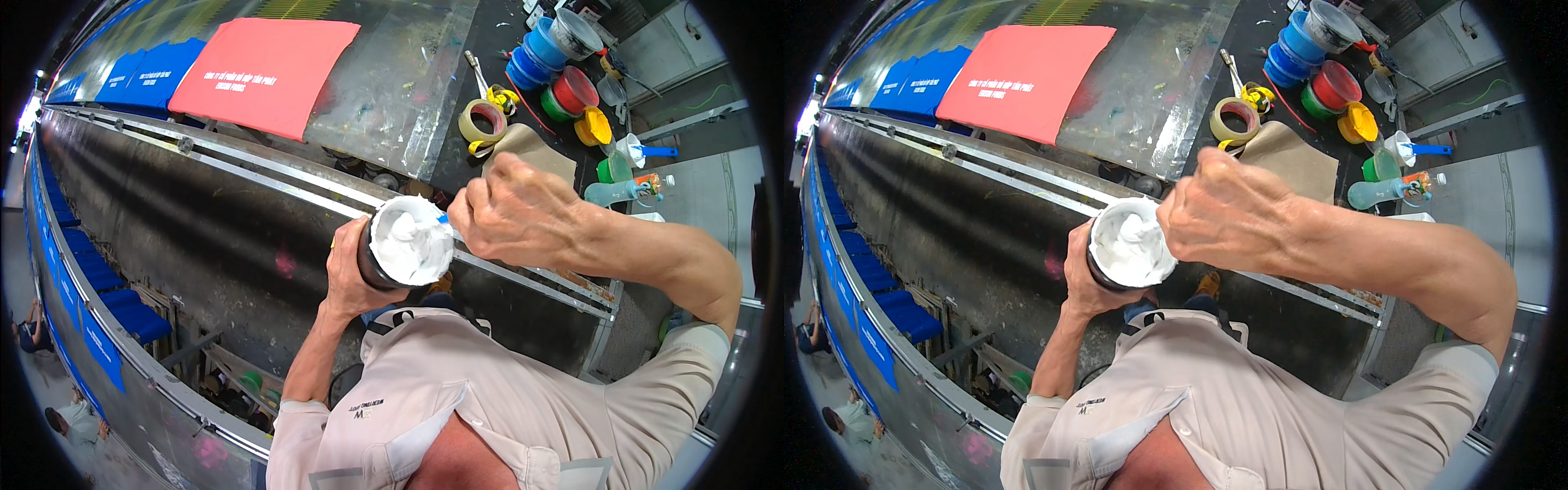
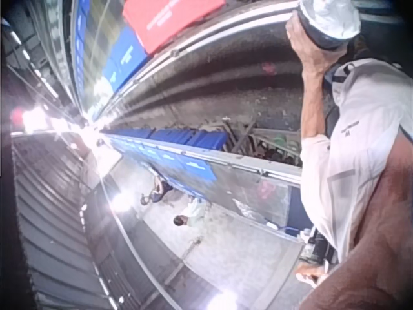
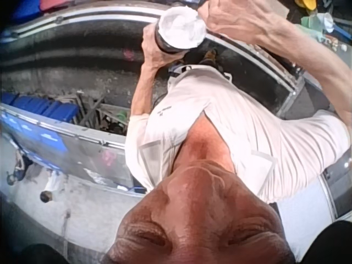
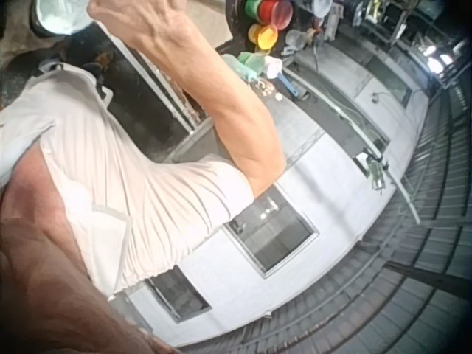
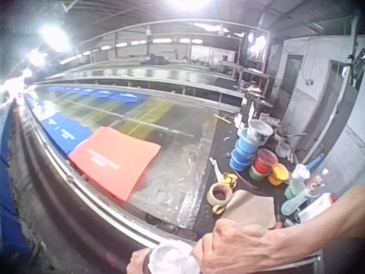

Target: The person stirs a white paste in a black container using a blue spatula. They scrape the sides and bottom to blend the contents, then place the container on the table and walk away.

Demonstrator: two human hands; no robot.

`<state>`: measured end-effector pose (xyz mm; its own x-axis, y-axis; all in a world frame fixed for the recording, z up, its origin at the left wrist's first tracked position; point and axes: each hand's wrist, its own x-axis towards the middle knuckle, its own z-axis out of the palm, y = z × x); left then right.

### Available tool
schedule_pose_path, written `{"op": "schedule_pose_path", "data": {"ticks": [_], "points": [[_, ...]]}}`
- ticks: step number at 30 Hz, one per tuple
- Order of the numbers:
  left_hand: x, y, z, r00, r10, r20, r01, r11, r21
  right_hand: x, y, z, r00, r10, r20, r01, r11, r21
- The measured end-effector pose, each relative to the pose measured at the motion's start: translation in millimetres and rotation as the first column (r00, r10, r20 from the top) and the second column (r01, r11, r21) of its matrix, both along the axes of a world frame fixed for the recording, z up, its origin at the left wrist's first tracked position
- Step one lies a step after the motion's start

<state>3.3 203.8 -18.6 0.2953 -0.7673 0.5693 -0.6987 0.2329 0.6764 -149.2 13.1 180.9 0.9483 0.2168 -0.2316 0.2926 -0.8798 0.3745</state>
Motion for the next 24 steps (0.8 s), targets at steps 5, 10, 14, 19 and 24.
{"op": "schedule_pose_path", "data": {"ticks": [5,10,14,19,24], "points": [[0,-3,-3,0.999,-0.038,0.032,0.039,0.999,-0.023,-1,-5,-10,0.962,-0.148,-0.23,0.218,0.923,0.317],[-3,-1,-5,1.0,-0.011,0.007,0.011,1.0,-0.006,5,0,-9,0.869,-0.332,-0.366,0.462,0.81,0.361],[4,5,-1,0.999,-0.003,0.039,0.002,1.0,0.022,11,-7,6,0.84,-0.455,-0.295,0.542,0.726,0.424],[10,6,1,1.0,-0.011,0.0,0.011,1.0,0.021,13,-19,16,0.976,-0.18,0.119,0.155,0.969,0.195],[11,5,2,0.999,-0.031,0.042,0.031,1.0,-0.002,1,3,4,0.995,0.0,0.104,0.009,0.996,-0.091]]}}
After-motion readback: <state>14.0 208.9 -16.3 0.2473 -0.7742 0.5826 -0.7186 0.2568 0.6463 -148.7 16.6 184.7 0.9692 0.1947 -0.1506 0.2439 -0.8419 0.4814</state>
